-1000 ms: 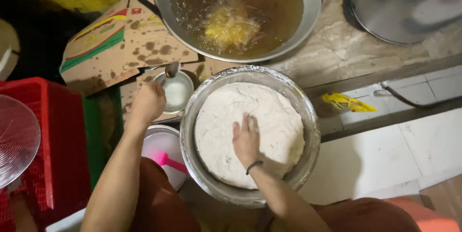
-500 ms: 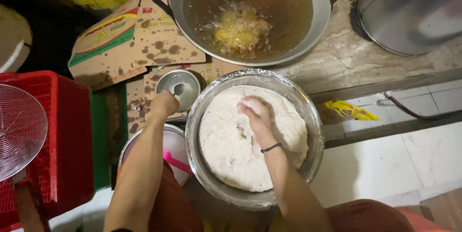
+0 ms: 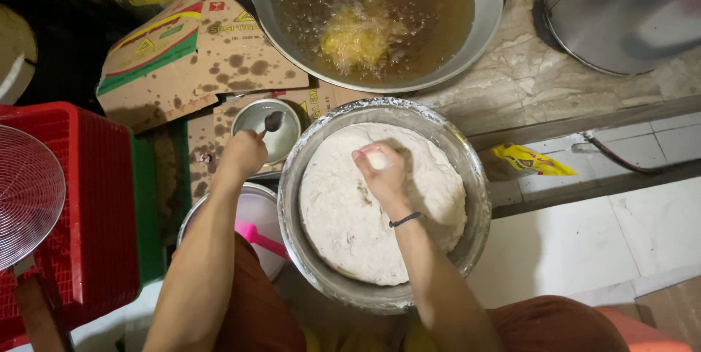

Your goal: The person repeatedly pinches off small pieces of dough from a large metal bowl, rolls them into balls, and drops them into a pot of hot oil to fry. The person continues this process throughout the clip.

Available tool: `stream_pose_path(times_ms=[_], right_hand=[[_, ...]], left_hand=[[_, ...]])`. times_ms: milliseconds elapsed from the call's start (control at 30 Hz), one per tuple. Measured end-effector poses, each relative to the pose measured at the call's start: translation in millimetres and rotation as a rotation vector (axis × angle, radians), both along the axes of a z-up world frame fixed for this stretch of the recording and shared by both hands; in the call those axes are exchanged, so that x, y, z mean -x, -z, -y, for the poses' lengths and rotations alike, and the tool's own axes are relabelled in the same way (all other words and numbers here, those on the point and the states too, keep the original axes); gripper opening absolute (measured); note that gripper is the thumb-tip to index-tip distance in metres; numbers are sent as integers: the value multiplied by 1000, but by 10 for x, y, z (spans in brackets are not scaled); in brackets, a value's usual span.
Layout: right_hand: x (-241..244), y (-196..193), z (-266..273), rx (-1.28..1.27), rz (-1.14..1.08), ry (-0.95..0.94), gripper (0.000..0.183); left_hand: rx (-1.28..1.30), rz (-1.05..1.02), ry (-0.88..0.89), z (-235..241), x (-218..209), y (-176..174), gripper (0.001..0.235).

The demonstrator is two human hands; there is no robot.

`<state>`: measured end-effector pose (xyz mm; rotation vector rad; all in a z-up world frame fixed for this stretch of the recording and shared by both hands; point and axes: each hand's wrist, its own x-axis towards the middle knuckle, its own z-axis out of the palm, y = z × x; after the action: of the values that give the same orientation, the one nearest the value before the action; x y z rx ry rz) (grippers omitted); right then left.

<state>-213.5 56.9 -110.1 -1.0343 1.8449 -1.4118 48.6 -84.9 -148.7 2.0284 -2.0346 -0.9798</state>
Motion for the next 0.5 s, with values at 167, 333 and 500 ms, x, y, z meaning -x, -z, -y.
stream_pose_path(times_ms=[167, 333, 500], right_hand=[[26, -264, -78, 53, -31, -44, 25], [-86, -157, -44, 116, 154, -117, 18], [-16, 139, 17, 23, -20, 27, 12]], left_hand=[[65, -20, 43, -327, 207, -884, 37], [3, -89, 16, -959, 784, -1746, 32], [120, 157, 469, -1311, 1162, -1514, 33]])
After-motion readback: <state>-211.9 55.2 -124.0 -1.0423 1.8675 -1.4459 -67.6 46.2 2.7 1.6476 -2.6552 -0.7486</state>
